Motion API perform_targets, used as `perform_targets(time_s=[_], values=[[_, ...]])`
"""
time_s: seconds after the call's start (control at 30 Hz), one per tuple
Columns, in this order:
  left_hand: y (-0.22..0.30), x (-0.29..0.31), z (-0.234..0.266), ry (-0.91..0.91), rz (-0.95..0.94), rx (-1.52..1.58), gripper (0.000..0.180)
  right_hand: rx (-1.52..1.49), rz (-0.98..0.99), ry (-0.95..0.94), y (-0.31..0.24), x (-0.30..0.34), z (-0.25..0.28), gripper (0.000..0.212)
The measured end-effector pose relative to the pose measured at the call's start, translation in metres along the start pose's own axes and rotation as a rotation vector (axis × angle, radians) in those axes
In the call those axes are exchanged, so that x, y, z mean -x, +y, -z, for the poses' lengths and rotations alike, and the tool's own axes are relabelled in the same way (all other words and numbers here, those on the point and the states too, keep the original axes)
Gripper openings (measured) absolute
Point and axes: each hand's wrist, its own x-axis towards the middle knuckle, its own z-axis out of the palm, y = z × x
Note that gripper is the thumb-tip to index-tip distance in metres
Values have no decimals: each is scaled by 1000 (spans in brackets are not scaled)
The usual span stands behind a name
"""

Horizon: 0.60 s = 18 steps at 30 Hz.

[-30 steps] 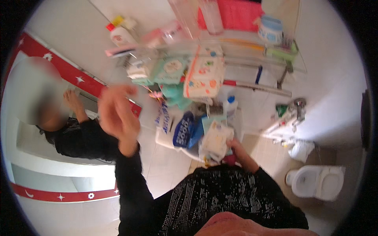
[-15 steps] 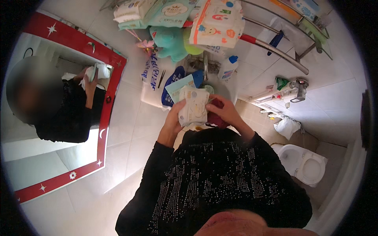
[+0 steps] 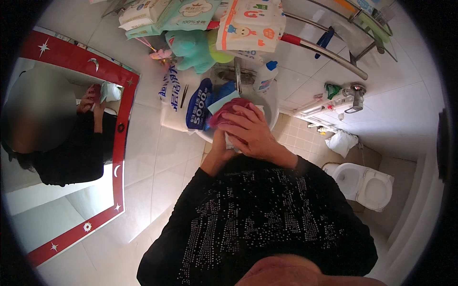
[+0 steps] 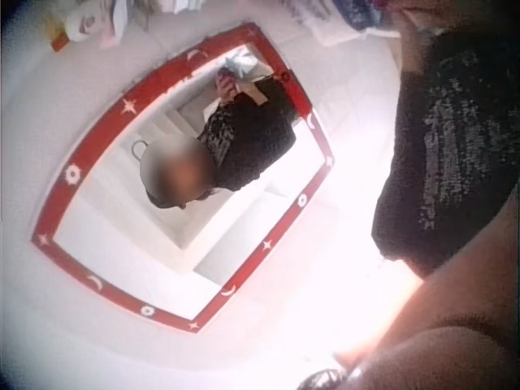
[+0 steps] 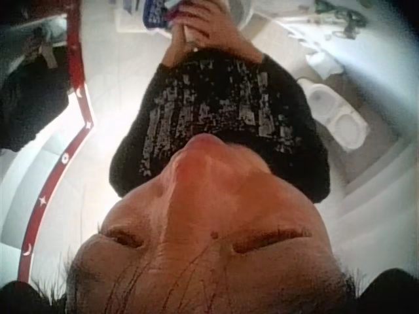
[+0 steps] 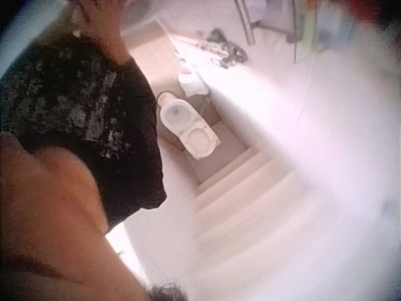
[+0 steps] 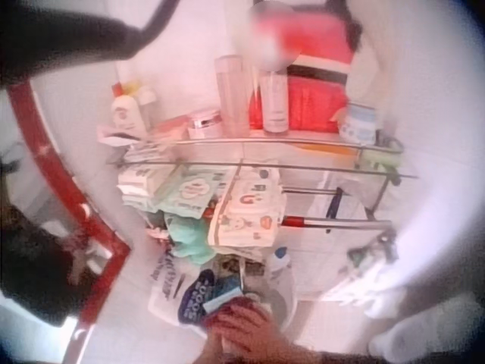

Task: The person repeatedly wipes the surfaces of several small rectangular packages with a pink cloth in a bathroom. They pick up each package from a shelf, wipe it on multiple sides, and place it back on the shelf, repeating this process for multiple items.

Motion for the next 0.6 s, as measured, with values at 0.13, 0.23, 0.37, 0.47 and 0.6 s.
perform_targets(time_s=[0.13,0.23,0.37,0.47,0.6], values=[[3,0,-3,-54,86,234,53,-41,-189,57,15,-7,-9,29],[-7,-4,13,4,47,83,57,-338,-451,64,34,-16,-19,29],[-5,2,16,-53,1,-43,66,-435,-516,43,97,-1,-22,29],[4,5,12,29,-57,-123,64,-955,-700,271,86,1,-6,29],[7,-6,0,92,-293,-425,58,-508,-195,96,21,-1,9,29]])
